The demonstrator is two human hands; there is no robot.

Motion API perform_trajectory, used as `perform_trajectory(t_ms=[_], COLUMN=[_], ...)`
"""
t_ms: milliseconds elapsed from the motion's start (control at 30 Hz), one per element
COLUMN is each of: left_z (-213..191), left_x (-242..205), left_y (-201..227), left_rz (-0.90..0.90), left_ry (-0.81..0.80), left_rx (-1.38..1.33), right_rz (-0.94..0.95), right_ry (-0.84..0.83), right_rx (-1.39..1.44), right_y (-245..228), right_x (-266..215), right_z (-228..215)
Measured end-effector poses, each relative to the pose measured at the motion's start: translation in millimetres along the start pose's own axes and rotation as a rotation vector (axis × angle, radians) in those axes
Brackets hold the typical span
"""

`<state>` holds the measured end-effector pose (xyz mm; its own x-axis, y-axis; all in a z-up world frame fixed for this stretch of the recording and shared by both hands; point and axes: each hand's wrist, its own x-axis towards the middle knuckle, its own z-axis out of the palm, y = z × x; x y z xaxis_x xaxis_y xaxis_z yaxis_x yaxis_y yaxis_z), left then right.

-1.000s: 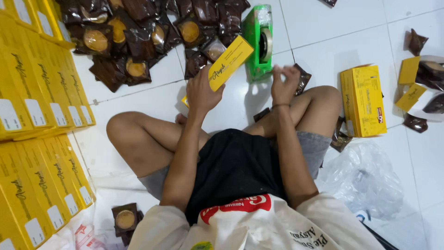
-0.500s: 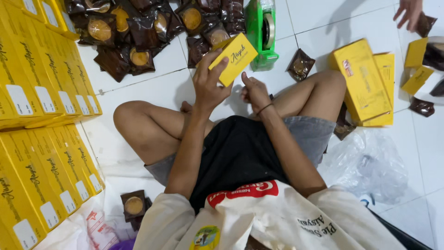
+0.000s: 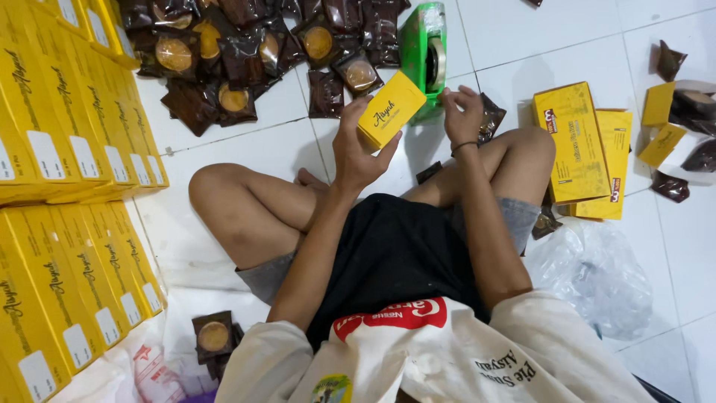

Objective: The person sits on the floor and packs individually wrapped snacks into yellow cardboard boxes. They open the boxes, place several snack packets inside, close the flaps, and use a tape dispenser to seal the boxes before stacking them.

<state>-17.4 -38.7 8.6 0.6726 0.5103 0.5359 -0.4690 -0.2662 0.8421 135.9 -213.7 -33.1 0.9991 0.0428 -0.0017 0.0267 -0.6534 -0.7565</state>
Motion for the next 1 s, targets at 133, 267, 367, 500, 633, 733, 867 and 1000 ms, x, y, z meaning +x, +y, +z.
perform_trajectory(t_ms=[133,267,367,500,633,733,867,1000], left_z=[-7.6,-4.6,-7.5,-18.8,-15.0,-37.9,-112.8,-149.8], left_x=[16.2,6.5,9.9,15.5,20.6,4.5,24.9,25.6], left_y=[2.6,6.3,6.8,11.0,9.1,40.3,127.0,148.0], left_rz=[0.172,0.152,0.107,0.109,0.113,0.031,-0.01,0.13], left_ry=[-0.04,-0.04,-0.092,-0.163,-0.138,-0.184,-0.458,-0.356], left_rx=[0.185,0.191,0.128,0.028,0.005,-0.131,0.483,0.983], right_rz=[-0.188,-0.253,-0.511,0.317,0.028,-0.364,-0.804,-1.288], right_ry=[0.14,-0.1,-0.367,-0.329,-0.39,-0.507,-0.49,-0.189], right_rx=[0.087,0.715,1.376,0.611,0.492,0.429,0.067,0.059], right_y=[25.5,-28.6,-100.0,-20.3,-18.9,-28.7,-111.2,-212.7], right_x=[-15.7,-39.8,-77.7,-94.0,-91.4,-88.4,-87.1,-111.4], right_z=[23.2,-13.3,-69.8,12.5,-2.5,-13.0,-22.4,-21.7])
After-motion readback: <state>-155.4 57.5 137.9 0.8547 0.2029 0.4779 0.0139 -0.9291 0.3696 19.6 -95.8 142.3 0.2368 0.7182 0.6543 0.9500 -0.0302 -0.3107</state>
